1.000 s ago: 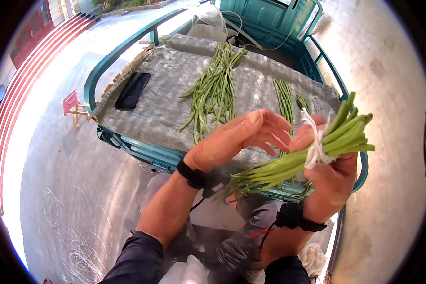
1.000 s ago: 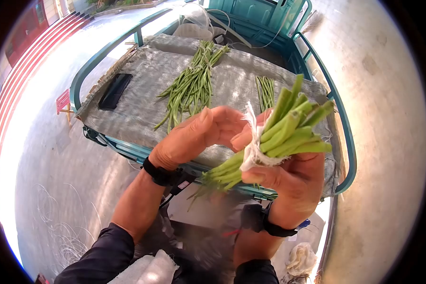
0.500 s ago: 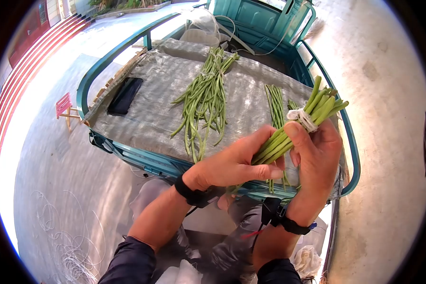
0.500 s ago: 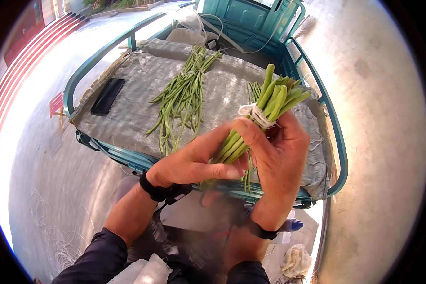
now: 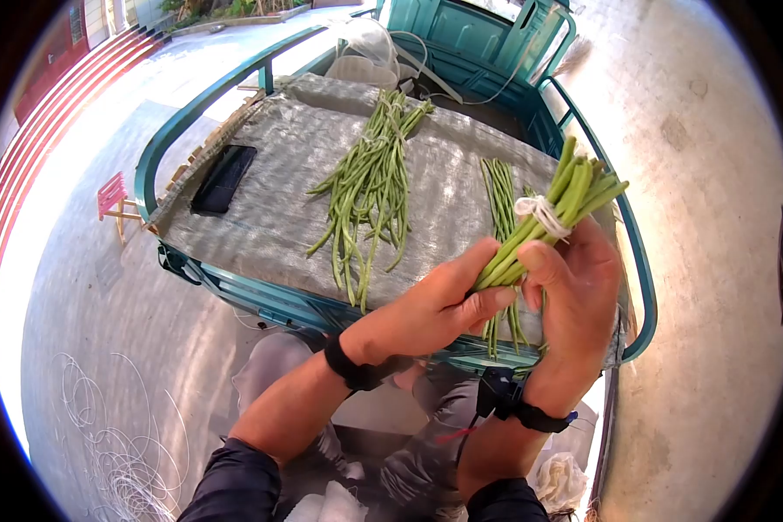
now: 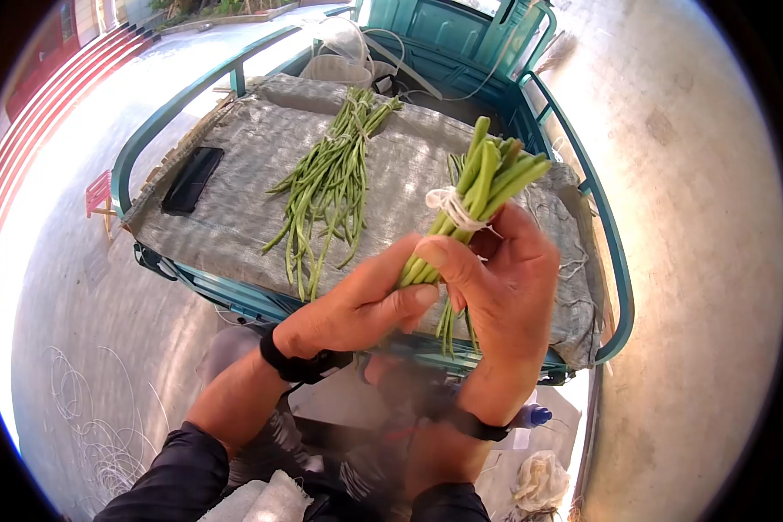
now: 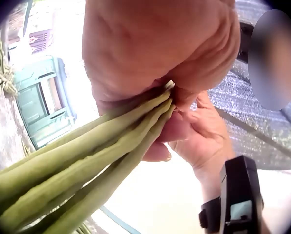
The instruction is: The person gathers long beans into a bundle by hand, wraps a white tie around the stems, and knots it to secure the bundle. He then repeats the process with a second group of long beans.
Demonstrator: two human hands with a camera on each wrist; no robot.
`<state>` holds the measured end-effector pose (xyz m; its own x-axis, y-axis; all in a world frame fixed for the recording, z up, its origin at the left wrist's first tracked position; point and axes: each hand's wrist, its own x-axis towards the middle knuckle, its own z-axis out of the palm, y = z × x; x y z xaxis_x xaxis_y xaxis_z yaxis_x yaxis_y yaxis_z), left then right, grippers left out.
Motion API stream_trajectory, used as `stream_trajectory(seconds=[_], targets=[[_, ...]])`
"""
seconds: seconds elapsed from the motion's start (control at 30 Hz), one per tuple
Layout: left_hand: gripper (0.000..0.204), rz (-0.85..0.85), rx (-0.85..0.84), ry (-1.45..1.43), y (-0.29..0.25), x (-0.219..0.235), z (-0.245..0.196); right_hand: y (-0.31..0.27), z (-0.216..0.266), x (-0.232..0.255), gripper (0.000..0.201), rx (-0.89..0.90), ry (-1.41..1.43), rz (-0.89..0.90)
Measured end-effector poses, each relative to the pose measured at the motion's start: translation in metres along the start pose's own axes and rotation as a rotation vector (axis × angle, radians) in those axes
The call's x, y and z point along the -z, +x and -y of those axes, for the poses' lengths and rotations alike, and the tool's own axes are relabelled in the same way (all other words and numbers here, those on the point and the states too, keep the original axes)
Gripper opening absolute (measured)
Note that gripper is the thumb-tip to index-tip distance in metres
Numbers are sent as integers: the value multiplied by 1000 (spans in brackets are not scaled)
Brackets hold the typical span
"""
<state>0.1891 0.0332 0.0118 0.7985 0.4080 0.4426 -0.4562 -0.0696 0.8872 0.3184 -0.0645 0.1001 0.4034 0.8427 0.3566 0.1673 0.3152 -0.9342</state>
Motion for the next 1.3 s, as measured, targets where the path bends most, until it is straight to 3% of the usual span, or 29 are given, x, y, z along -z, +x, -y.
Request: stream_trajectory(seconds=[0.03,0.2,0.4,0.53,0.6,0.67,0.77,0.8,0.9,0.93,1.0,1.1,1.13,1.2,1.3], targets=[[27,25,60,-134,-1,0,-2,1,0,1,35,-18,23,20],[27,137,98,-136,-3,6,-4,2,0,12,38,-214,177,106],[43,284,78,-248,-3,23,-8,-14,-2,4,34,-38,118,34],[57,335,140,-411,-8,32,-22,-15,6,-3,34,-48,76,33],[65,282,140,-321,-8,34,-20,-10,1,2,36,-82,55,47],[78,222,132,-294,-4,38,-6,-4,-9,5,34,310,239,284],[94,93,135,-306,-1,41,-9,-2,-2,-7,43,423,137,255],[94,72,124,-335,0,41,-9,-13,12,-9,50,207,20,138],[94,82,105,-321,2,41,-4,-13,8,-7,50,150,-29,125],[93,103,103,-312,0,39,-4,-5,-1,-2,43,336,61,249],[91,126,89,-344,-2,34,-3,-2,-3,-1,36,365,118,269],[87,108,84,-414,-1,29,-4,-13,9,-5,39,-93,18,-64],[87,76,101,-411,-2,28,-5,-12,7,-1,40,-158,-11,-33],[86,69,111,-397,-2,29,-5,-14,4,-8,30,129,62,118],[86,115,93,-431,-3,30,-7,-16,2,-15,26,189,56,105]])
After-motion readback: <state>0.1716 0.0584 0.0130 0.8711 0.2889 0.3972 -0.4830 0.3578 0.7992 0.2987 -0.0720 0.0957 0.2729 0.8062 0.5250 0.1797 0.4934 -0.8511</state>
